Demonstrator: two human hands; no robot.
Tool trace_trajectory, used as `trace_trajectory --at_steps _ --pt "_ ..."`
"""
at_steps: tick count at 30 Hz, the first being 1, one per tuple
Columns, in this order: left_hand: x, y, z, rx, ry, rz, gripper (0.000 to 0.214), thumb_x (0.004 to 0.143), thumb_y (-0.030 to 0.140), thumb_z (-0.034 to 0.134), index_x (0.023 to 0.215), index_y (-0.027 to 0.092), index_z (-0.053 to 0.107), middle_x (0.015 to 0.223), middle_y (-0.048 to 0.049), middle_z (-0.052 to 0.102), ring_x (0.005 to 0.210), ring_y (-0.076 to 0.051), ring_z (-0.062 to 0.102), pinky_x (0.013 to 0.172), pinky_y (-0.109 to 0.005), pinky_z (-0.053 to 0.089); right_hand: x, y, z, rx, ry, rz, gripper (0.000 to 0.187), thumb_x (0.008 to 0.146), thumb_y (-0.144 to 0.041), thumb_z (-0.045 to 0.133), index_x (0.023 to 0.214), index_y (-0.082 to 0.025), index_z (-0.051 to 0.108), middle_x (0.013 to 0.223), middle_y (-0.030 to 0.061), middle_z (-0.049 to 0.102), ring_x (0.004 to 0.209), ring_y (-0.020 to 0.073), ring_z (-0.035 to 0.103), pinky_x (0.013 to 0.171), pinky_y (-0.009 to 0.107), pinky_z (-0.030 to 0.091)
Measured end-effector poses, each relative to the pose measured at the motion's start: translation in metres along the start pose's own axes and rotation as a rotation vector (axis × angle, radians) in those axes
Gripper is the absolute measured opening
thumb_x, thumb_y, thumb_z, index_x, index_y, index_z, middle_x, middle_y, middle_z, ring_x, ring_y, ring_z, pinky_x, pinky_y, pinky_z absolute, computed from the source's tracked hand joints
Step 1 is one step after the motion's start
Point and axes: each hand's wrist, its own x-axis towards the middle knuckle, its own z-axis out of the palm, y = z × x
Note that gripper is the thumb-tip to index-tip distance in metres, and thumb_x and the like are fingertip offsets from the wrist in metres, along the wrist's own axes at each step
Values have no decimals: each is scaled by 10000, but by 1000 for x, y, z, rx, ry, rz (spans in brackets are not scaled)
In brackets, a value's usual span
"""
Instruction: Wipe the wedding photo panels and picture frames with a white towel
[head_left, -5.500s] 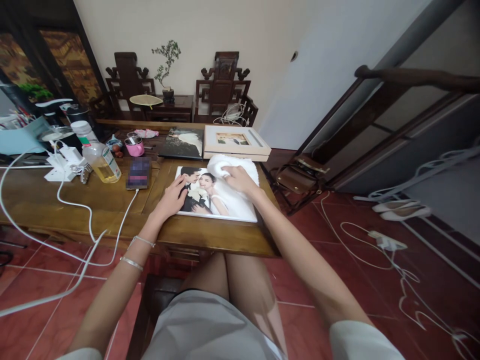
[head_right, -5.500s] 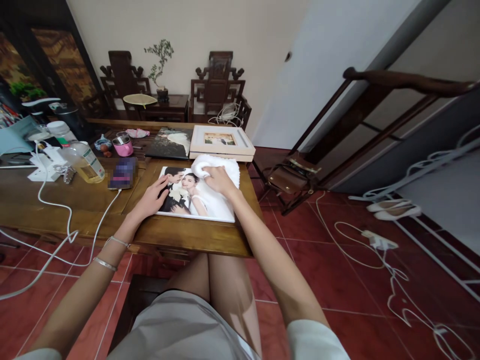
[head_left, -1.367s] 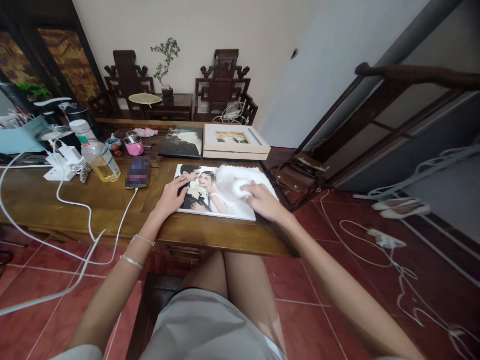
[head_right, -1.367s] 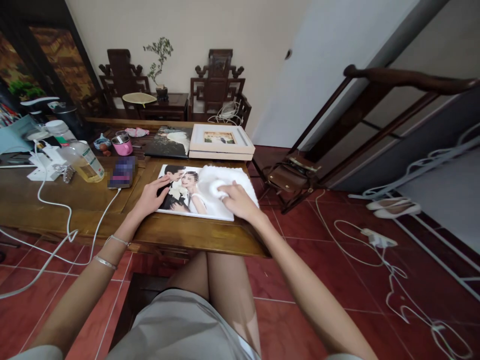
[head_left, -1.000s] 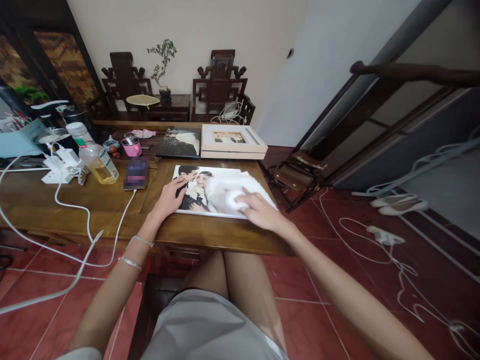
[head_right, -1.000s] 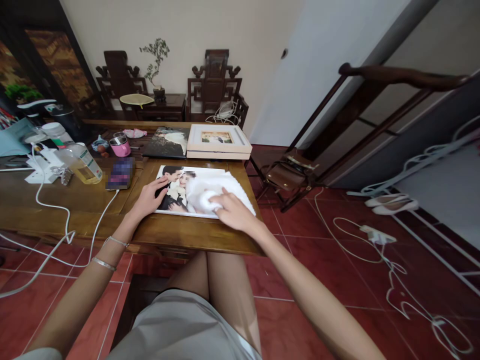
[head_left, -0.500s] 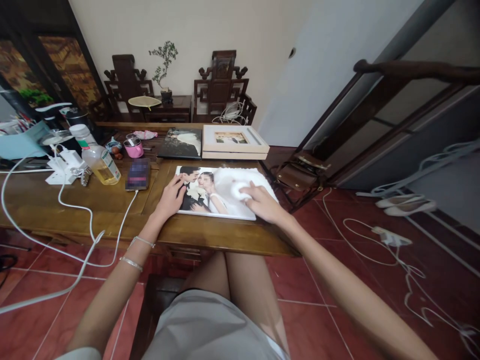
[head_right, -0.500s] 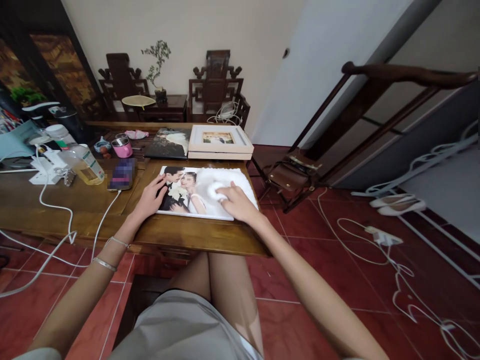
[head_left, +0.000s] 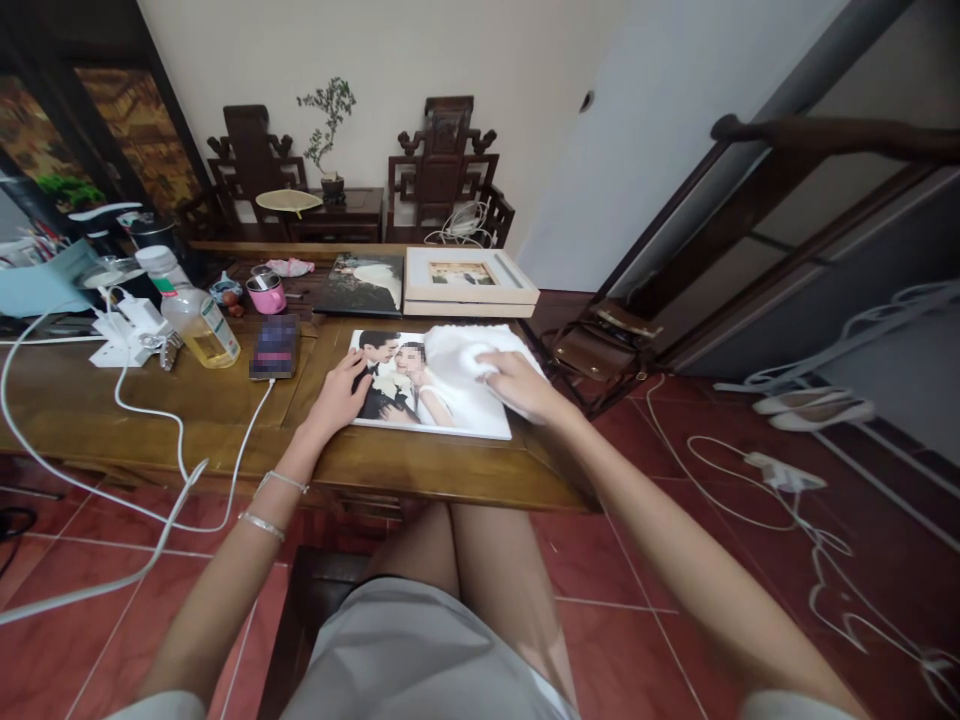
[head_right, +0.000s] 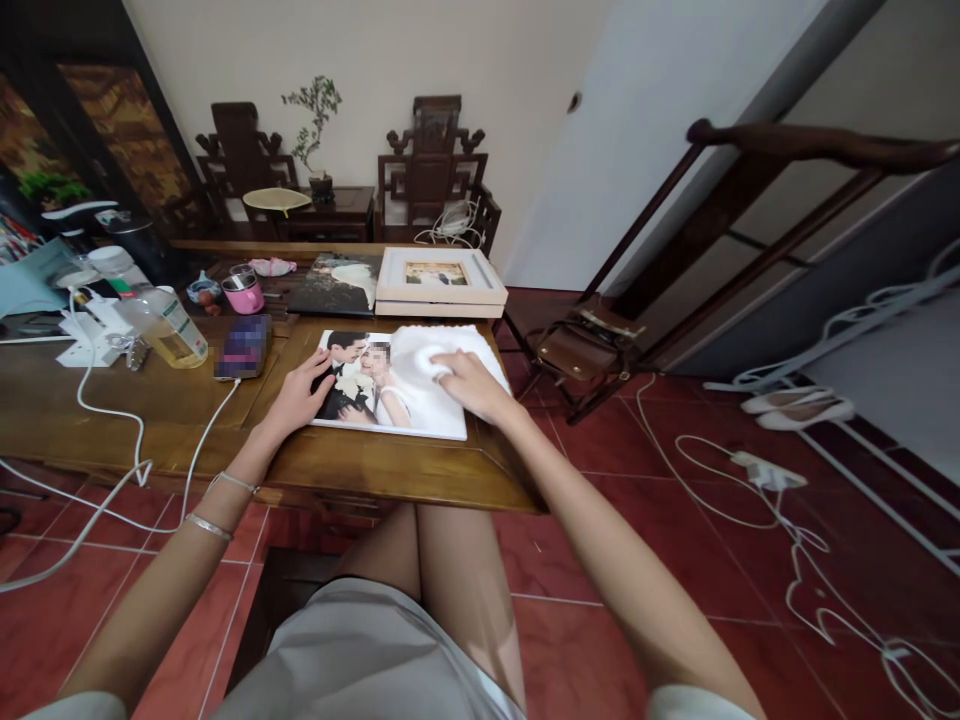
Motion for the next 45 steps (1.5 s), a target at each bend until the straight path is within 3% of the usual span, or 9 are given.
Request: trace_trajectory --at_steps 6,11,18,24,29,32,37,41,45 --pt "0 -2 0 -3 2 -23 396 903 273 458 1251 135 588 1376 -132 530 1348 -267 406 1126 -457 320 38 8 7 -13 63 30 307 724 -185 434 888 -179 694 993 75 725 1027 298 591 1006 450 375" --pt "0 0 2 0 12 -19 393 904 257 445 1254 143 584 1377 -118 533 1353 -257 399 1128 -451 320 -23 -20 8 -50 -15 -44 287 688 -124 430 827 -221 662 932 24 736 963 263 639 1120 507 225" --pt "0 3 1 -8 -6 -15 417 907 245 432 1279 107 556 1393 -147 509 1361 -272 384 1129 -459 312 -101 -62 -3 -17 -193 -248 232 635 -70 423 681 -247 565 1171 46 678 1283 277 470 1135 529 214" --pt "0 0 1 -20 -7 -12 411 902 261 446 1278 145 564 1393 -117 517 1364 -265 380 1133 -459 308 -42 -33 5 -32 -119 -130 266 687 -113 419 782 -228 640 863 20 736 888 255 669 1123 515 246" --pt "-1 -1 1 -11 -4 -16 401 905 277 449 1254 133 583 1378 -126 530 1356 -266 393 1129 -456 317 28 -6 12 -97 21 19 327 744 -159 426 945 -186 682 1034 71 721 1056 308 593 1068 511 304" --pt "0 -1 0 -7 4 -19 392 906 268 447 1245 133 589 1371 -124 537 1355 -257 396 1130 -443 319 38 -5 12 -106 31 31 329 743 -147 424 938 -165 688 1048 105 716 1066 330 582 1035 504 329" --pt "0 2 1 -9 1 -32 411 905 257 439 1248 83 581 1376 -158 524 1360 -264 386 1139 -422 305 -19 -27 14 -121 -45 -82 294 705 -103 418 851 -188 659 1030 85 724 1025 299 630 1103 531 217" --pt "-1 5 1 -35 6 -27 434 904 249 440 1309 122 533 1414 -131 490 1371 -260 368 1144 -432 295 -85 -54 9 -79 -101 -211 256 653 -78 426 766 -223 604 1315 96 588 1222 289 528 1134 547 176" --pt "-1 7 -1 -66 13 2 464 906 248 442 1354 133 488 1456 -117 436 1369 -243 372 1151 -416 291 -98 -66 -1 -73 -202 -261 300 630 -47 413 765 -235 605 1252 77 635 1270 274 486 1129 531 216"
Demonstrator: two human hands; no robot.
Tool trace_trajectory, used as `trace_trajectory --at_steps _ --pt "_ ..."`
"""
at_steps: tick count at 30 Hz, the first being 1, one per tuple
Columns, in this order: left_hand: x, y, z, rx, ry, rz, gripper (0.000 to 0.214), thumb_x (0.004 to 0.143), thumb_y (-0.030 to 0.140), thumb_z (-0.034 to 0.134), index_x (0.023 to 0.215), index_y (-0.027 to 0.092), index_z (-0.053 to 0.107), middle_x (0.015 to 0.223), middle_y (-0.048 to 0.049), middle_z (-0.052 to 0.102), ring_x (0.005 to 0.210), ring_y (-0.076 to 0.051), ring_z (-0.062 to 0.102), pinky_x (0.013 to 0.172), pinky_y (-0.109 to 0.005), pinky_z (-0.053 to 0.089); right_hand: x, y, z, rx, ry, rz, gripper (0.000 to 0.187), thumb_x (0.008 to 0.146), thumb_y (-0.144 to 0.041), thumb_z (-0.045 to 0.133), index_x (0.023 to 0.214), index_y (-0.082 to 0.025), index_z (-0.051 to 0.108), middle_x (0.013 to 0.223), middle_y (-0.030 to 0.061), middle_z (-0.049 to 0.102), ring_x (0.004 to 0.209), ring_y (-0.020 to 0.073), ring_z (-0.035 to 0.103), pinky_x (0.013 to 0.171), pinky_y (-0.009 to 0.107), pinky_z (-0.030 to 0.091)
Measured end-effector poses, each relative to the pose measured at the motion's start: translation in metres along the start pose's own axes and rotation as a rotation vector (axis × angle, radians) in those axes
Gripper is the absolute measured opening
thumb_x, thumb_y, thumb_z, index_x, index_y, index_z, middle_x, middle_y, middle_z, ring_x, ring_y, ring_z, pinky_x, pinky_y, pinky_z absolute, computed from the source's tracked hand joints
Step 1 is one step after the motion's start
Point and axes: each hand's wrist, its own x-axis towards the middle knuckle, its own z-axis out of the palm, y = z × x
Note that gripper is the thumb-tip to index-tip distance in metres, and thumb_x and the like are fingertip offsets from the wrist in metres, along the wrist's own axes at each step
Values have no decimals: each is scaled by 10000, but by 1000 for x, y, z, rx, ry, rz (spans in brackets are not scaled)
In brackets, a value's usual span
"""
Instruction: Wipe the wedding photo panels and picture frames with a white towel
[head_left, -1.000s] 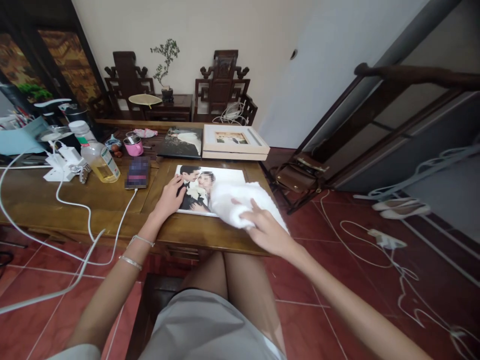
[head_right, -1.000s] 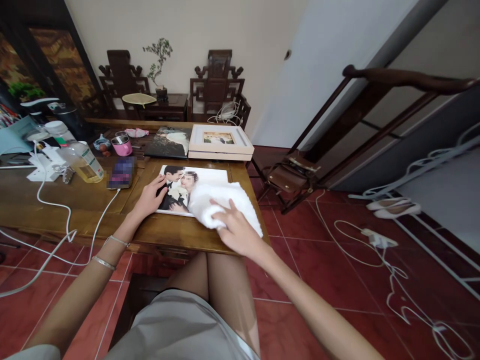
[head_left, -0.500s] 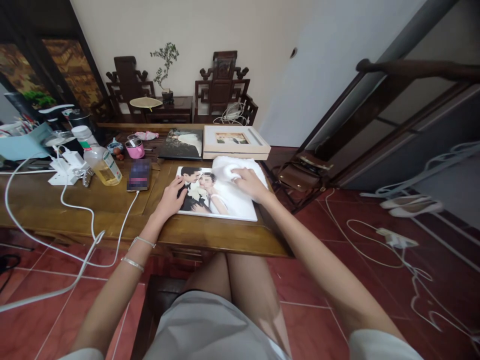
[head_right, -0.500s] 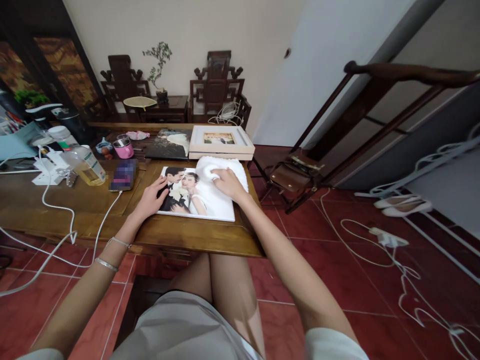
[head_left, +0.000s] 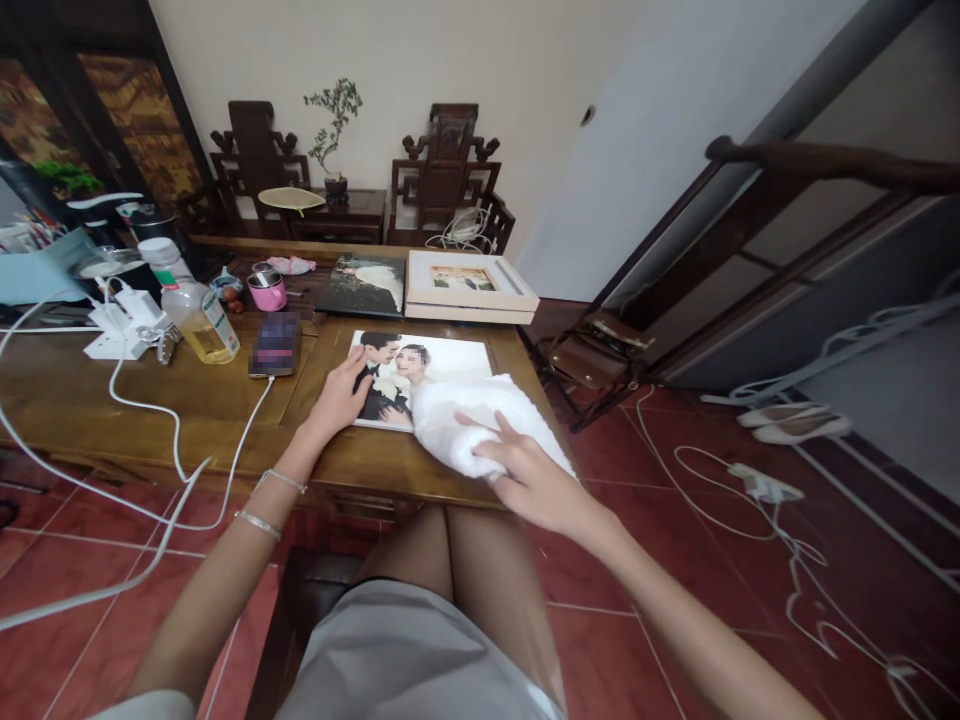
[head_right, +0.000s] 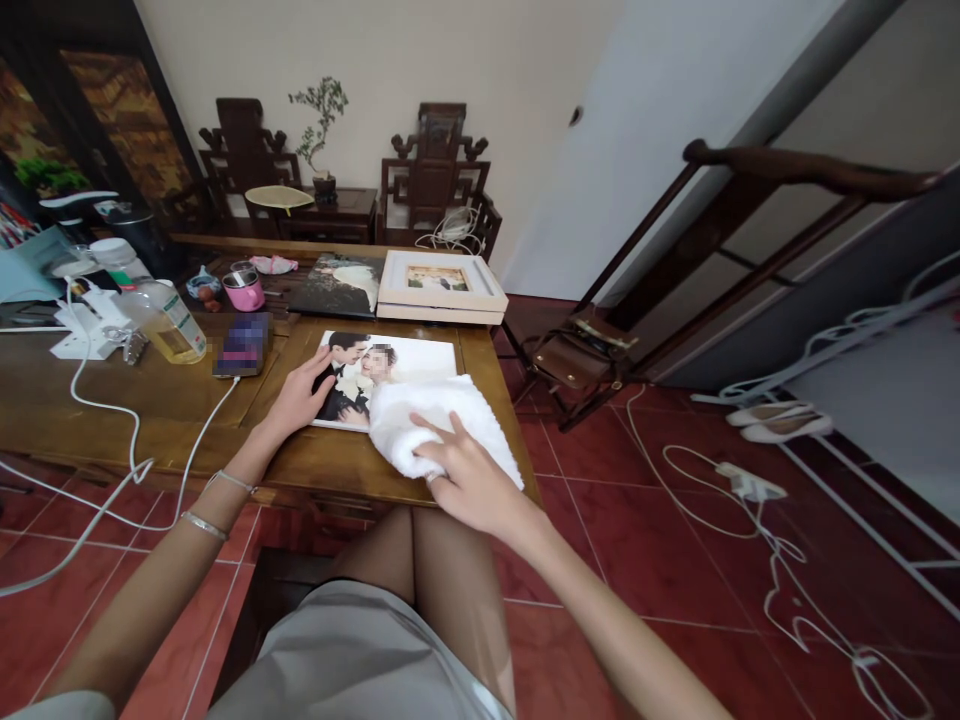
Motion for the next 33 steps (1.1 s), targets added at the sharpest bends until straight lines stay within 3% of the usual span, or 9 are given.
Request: trace_trajectory --at_steps 5,8,11,14,18,21,24,29,33 --pt "0 -1 -1 -9 -37 14 421 913 238 421 1302 140 550 1412 -94 492 1353 -226 399 1150 -415 298 56 40 -7 -70 34 155 341 706 -77 410 887 -199 671 954 52 737 1013 273 640 1095 471 276" --pt "0 -2 -1 -2 -46 8 424 915 243 419 1295 116 556 1413 -108 483 1348 -226 406 1152 -403 295 97 71 -8 -133 115 228 352 756 -118 414 981 -146 684 1030 94 723 1005 289 625 1052 429 319" --pt "0 -3 -1 -3 -38 11 428 914 247 421 1289 97 562 1406 -124 486 1340 -229 417 1148 -392 303 119 85 -9 -151 151 248 381 764 -120 402 1025 -113 680 1072 129 710 1023 299 611 965 381 391" --pt "0 -3 0 0 -27 13 428 913 237 419 1284 81 564 1400 -135 491 1335 -230 425 1147 -390 307 112 76 -7 -157 128 232 365 747 -105 403 976 -124 688 1017 125 724 994 296 626 973 385 377" --pt "0 -2 2 4 -13 10 415 913 224 417 1282 109 568 1403 -115 493 1337 -229 422 1146 -411 310 65 35 0 -137 65 127 330 712 -81 405 894 -160 668 1080 116 706 1086 302 598 1023 458 325" --pt "0 -3 3 -15 -5 28 413 912 219 421 1288 122 564 1402 -106 498 1342 -232 414 1146 -423 310 25 3 0 -83 23 9 322 672 -58 407 845 -194 642 1231 105 644 1247 291 489 1042 491 311" --pt "1 -4 4 -34 -3 40 408 917 226 419 1290 151 564 1403 -83 501 1345 -227 410 1145 -429 314 10 -9 -3 -47 -27 -24 328 648 -53 414 827 -215 636 1262 87 626 1220 275 515 1040 478 323" --pt "1 -7 3 -28 -17 34 412 923 235 400 1287 137 566 1402 -92 499 1341 -230 417 1147 -434 306 56 23 -5 -104 -3 135 346 716 -89 412 909 -200 677 919 49 729 964 264 630 1005 394 349" --pt "0 -7 2 -21 -26 38 420 918 221 395 1293 131 560 1403 -98 499 1336 -232 425 1145 -439 306 114 50 -6 -194 47 233 343 756 -93 393 950 -145 671 977 113 720 959 289 625 933 382 381"
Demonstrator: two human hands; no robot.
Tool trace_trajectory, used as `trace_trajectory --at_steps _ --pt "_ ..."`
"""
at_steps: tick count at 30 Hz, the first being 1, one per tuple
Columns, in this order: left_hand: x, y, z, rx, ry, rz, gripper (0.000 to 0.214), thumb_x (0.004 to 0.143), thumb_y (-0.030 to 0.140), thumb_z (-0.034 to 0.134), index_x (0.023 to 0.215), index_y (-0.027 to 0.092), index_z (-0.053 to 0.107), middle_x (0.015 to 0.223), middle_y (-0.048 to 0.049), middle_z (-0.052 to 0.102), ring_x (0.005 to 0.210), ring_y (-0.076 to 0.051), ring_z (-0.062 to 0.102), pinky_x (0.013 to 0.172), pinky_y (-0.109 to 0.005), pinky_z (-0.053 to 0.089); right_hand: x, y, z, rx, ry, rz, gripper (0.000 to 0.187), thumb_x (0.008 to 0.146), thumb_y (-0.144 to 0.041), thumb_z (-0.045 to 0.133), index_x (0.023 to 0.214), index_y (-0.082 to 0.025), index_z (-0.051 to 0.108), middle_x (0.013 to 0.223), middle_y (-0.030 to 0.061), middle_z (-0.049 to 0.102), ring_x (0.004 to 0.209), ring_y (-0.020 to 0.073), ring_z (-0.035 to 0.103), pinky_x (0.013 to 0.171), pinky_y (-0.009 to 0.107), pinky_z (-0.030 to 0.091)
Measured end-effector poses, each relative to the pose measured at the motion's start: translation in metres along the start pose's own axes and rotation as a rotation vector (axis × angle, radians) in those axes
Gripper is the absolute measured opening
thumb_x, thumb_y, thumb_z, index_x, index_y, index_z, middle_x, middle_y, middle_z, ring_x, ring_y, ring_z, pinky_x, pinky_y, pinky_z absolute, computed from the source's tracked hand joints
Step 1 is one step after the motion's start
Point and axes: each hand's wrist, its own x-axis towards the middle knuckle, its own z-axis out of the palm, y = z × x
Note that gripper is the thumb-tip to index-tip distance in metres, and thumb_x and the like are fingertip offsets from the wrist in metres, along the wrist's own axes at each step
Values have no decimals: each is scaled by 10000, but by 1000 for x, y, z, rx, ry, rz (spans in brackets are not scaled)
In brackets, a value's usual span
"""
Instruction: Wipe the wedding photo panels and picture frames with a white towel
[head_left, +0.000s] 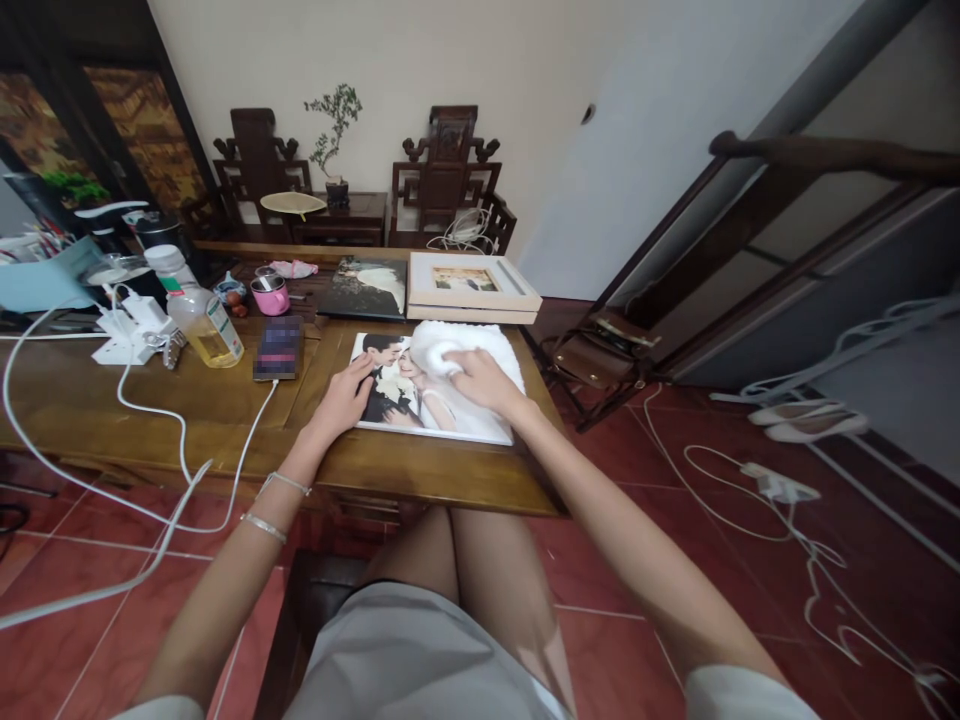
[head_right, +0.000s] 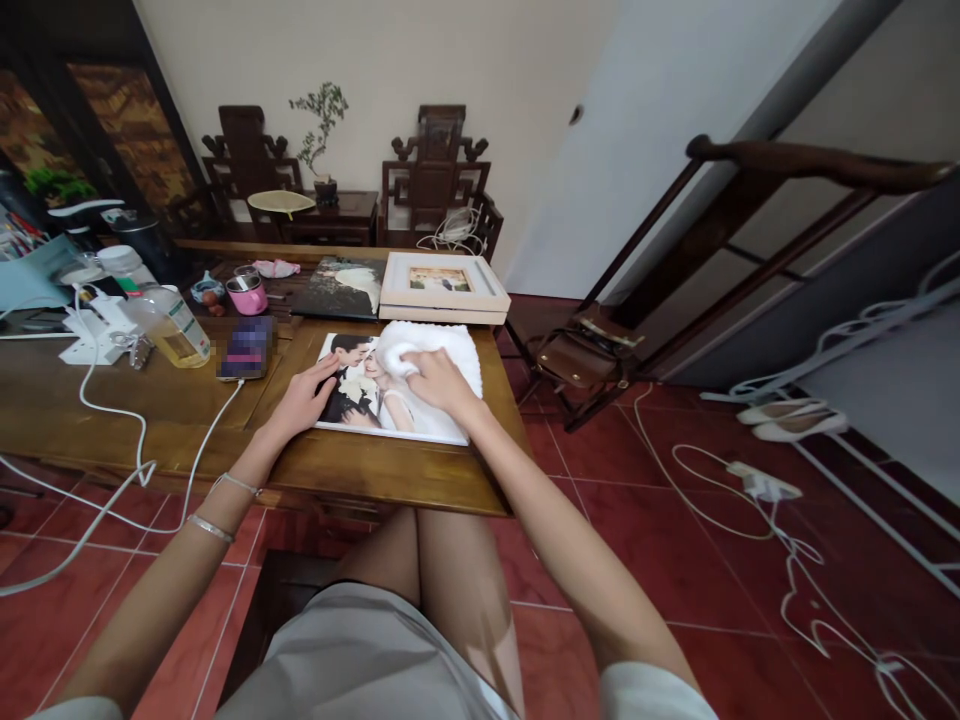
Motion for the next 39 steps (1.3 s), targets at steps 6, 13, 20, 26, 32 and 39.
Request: trace_trajectory --at_steps 6,13,20,26,32,39 --pt "0 1 1 6 5 -12 420 914 214 393 1279 107 571 1394 -116 507 1333 -235 428 1146 -414 310 6 -20 8 -17 -3 -11 357 760 -95 408 1019 -119 652 1154 177 660 1166 328 537 973 472 342" --pt "0 3 2 20 -9 -20 432 916 193 368 1300 112 551 1412 -106 488 1342 -229 417 1151 -418 302 -94 -53 -1 84 -120 -289 360 682 -49 416 942 -147 645 1382 191 506 1342 285 388 1090 537 242" --pt "0 2 3 21 0 -1 428 914 180 355 1282 114 563 1413 -112 487 1343 -224 415 1143 -427 313 -99 -1 -16 193 -37 -47 318 714 -117 393 841 -220 665 944 39 733 973 263 645 1016 467 390" --pt "1 -2 6 9 15 -7 418 905 184 370 1264 151 584 1392 -84 518 1333 -223 430 1141 -433 320 -42 -13 -1 2 8 100 331 763 -133 398 956 -150 667 970 138 707 1137 315 554 1014 503 323" --pt "1 9 -4 -94 125 -31 399 946 285 357 1228 140 600 1347 -96 566 1282 -213 494 1119 -390 351 -17 -70 19 -28 -68 -168 414 761 -89 422 1123 -110 622 1281 207 582 1373 339 305 1042 637 216" --pt "-1 21 -10 -135 195 -5 428 967 356 337 1197 119 608 1284 -131 607 1229 -225 536 1089 -376 383 -79 -76 11 136 -163 -446 368 616 -19 445 884 -163 652 1376 152 524 1399 278 279 1128 603 124"
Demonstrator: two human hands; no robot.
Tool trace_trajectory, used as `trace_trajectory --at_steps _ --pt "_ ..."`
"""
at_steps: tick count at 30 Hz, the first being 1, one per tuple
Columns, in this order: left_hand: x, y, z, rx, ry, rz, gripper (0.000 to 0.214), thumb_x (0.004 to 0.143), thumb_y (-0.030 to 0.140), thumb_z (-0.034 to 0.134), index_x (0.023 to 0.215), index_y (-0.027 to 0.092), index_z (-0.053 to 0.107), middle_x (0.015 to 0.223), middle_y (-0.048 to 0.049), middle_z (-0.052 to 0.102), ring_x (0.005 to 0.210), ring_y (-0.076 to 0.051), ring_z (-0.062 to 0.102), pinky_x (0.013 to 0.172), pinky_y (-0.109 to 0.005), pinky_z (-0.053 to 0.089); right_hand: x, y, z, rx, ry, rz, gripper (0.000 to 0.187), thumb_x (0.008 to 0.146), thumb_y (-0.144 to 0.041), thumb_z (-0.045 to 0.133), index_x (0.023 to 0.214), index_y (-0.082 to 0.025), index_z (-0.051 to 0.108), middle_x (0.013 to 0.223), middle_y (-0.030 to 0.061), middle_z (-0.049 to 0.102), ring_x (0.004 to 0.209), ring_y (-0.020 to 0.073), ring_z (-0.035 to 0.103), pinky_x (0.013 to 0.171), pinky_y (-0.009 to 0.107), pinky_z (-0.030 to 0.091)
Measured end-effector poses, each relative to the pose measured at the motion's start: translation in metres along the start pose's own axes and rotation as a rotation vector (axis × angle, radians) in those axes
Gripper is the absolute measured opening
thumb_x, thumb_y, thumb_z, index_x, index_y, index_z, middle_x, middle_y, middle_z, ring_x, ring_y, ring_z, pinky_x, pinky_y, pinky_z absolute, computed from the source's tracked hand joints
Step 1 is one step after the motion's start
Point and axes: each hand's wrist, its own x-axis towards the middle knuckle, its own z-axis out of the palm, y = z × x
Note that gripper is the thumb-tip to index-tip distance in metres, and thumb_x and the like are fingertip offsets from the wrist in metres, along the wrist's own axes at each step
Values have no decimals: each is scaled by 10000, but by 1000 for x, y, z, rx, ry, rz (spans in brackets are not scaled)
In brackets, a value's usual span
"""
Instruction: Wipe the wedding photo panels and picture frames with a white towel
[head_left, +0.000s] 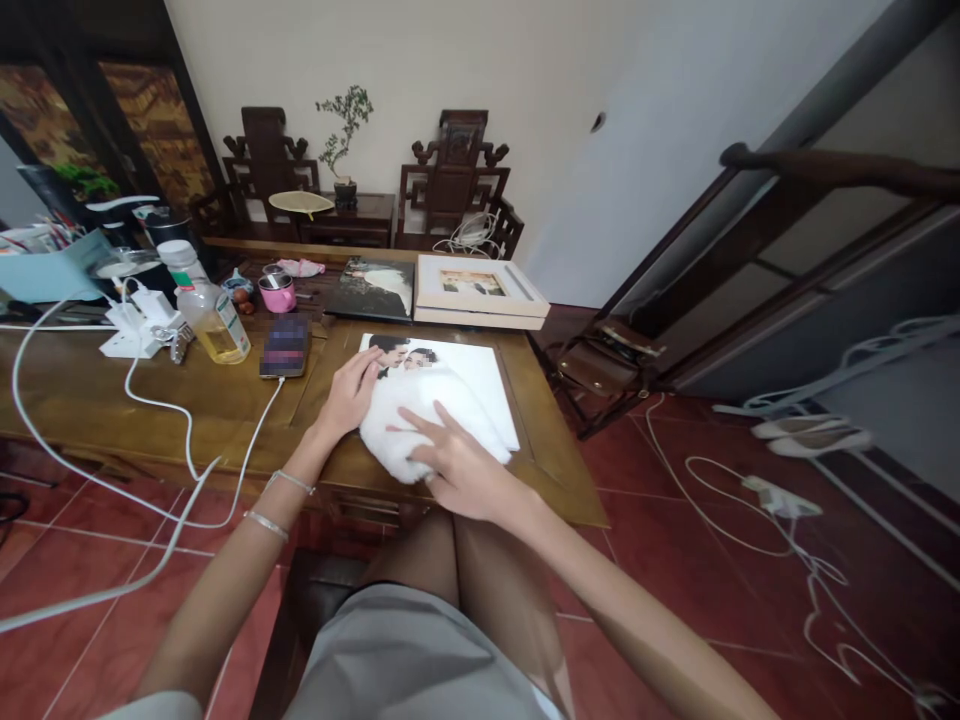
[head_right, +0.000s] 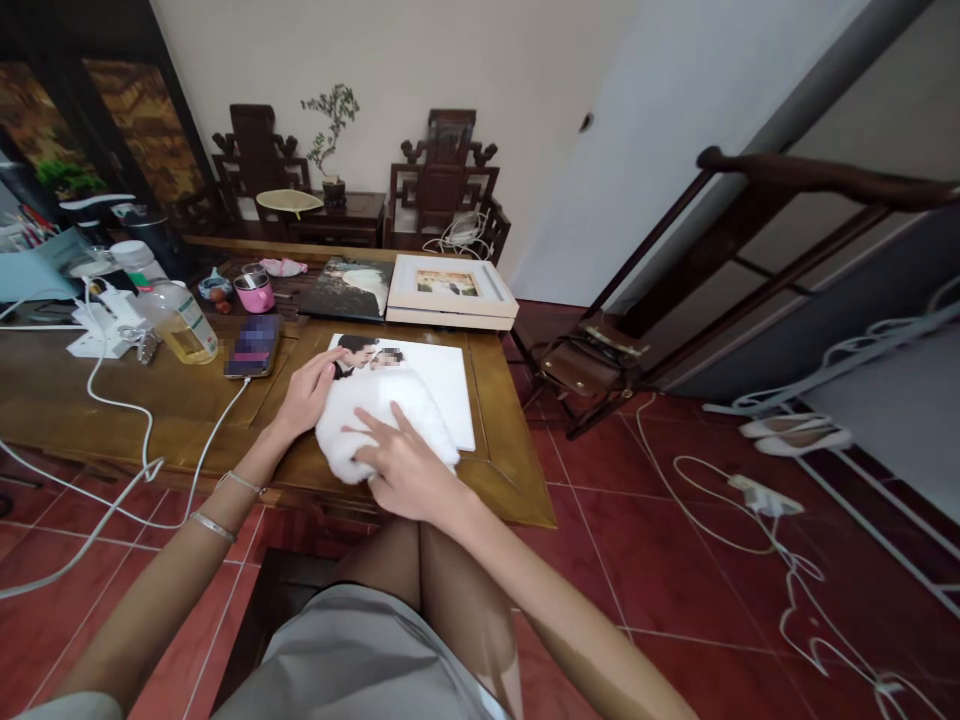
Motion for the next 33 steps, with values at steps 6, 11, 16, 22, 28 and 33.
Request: trace_trajectory --at_steps 6,11,16,22,28,33 --pt "-4 -6 6 78 -128 36 401 952 300 367 1226 127 603 1340 -121 567 1282 -220 494 1118 -398 350 -57 19 -17 -18 94 193 332 618 -27 405 782 -210 628 1311 100 592 1284 265 471 1109 525 269" --pt "-3 -12 7 111 -155 32 374 921 254 407 1192 136 636 1304 -114 598 1261 -245 516 1102 -443 374 -40 60 -29 -48 181 500 337 722 -100 382 870 -197 668 887 72 736 909 274 661 986 429 398" --pt "-3 -15 8 131 -152 44 373 905 228 415 1179 125 647 1282 -123 612 1235 -247 541 1094 -444 389 38 86 -32 -21 253 597 360 732 -136 401 949 -155 688 1006 123 722 1012 313 615 892 371 416" --pt "-2 -15 8 140 -157 59 378 900 194 410 1191 120 640 1300 -116 600 1254 -234 524 1103 -420 382 133 88 -21 137 209 419 314 738 -150 408 852 -183 698 906 17 737 902 229 632 801 254 436" --pt "-2 -15 8 137 -159 32 363 890 188 435 1177 145 652 1290 -100 610 1249 -238 529 1099 -436 386 120 100 -19 206 239 419 359 720 -161 400 916 -175 700 979 15 723 924 238 614 834 297 450" --pt "-2 -15 10 134 -144 34 366 897 191 424 1178 128 651 1292 -115 605 1244 -240 534 1089 -432 398 55 140 -37 156 341 563 407 704 -198 407 996 -135 683 1147 89 671 1084 290 553 947 394 408"
